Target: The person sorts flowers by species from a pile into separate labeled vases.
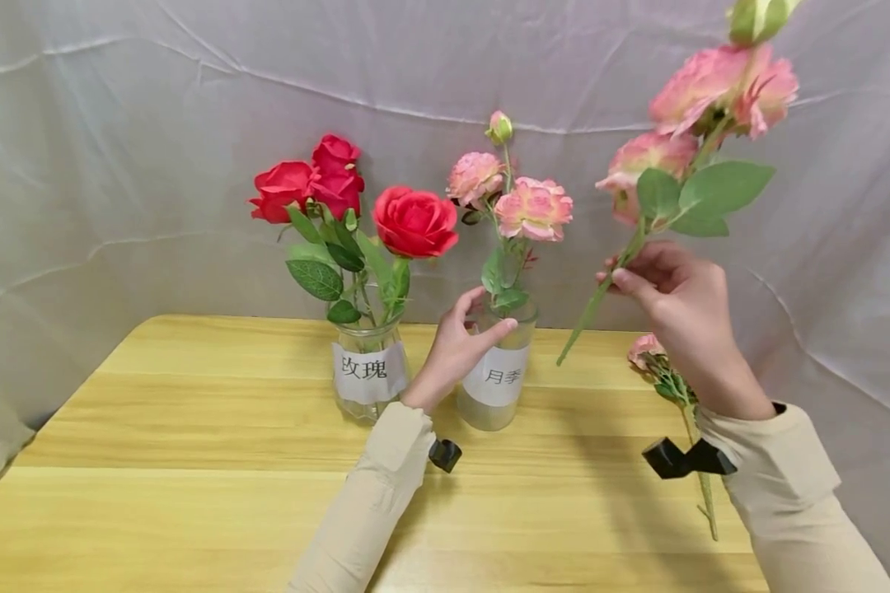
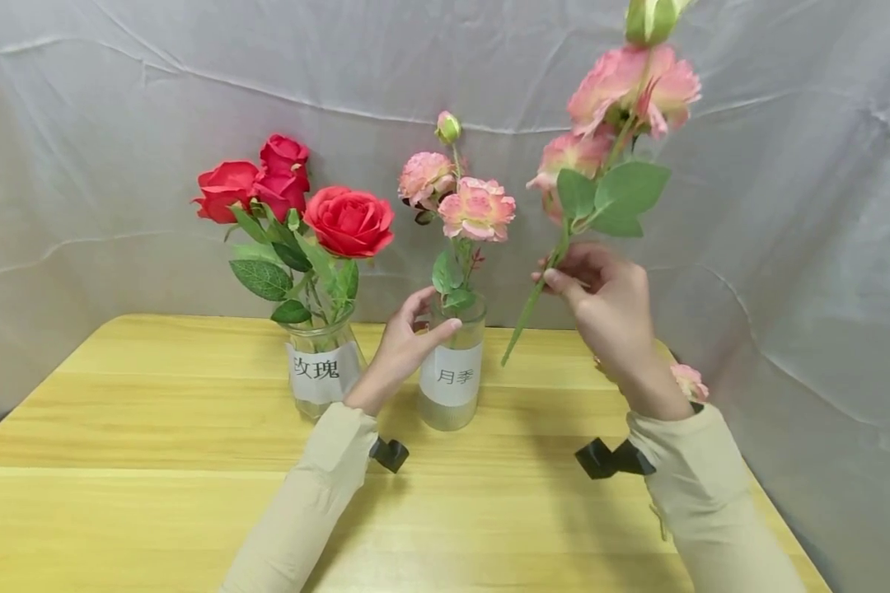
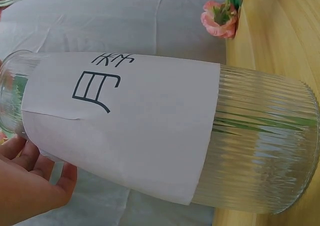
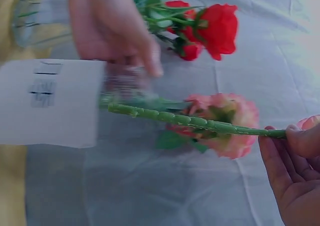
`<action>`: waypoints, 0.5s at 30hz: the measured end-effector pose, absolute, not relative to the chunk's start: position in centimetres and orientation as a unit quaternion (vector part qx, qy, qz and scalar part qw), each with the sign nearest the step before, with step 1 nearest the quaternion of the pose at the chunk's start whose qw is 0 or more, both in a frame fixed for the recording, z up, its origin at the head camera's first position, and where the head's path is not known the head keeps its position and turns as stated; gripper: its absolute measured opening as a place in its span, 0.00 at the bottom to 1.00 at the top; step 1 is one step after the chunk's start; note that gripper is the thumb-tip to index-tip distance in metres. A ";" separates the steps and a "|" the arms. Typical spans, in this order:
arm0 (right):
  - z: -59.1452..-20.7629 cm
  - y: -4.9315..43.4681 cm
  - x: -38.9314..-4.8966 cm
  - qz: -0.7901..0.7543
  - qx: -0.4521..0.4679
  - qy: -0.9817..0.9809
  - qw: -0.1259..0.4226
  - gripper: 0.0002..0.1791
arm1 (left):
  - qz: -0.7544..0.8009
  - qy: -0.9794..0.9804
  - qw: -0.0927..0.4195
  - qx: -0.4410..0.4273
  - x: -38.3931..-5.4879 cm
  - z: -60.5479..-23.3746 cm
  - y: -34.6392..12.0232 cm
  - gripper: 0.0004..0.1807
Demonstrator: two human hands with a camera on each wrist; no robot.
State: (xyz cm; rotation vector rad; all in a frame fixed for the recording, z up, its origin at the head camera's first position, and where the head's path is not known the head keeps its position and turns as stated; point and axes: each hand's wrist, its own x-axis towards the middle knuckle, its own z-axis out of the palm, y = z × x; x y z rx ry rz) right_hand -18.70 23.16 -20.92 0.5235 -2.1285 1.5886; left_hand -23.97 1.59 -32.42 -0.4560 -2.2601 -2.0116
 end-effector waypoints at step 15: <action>-18.0 21.4 -20.9 0.712 0.203 -0.631 0.232 0.06 | -0.657 -0.736 0.045 -0.155 -23.9 -32.5 1.5 0.40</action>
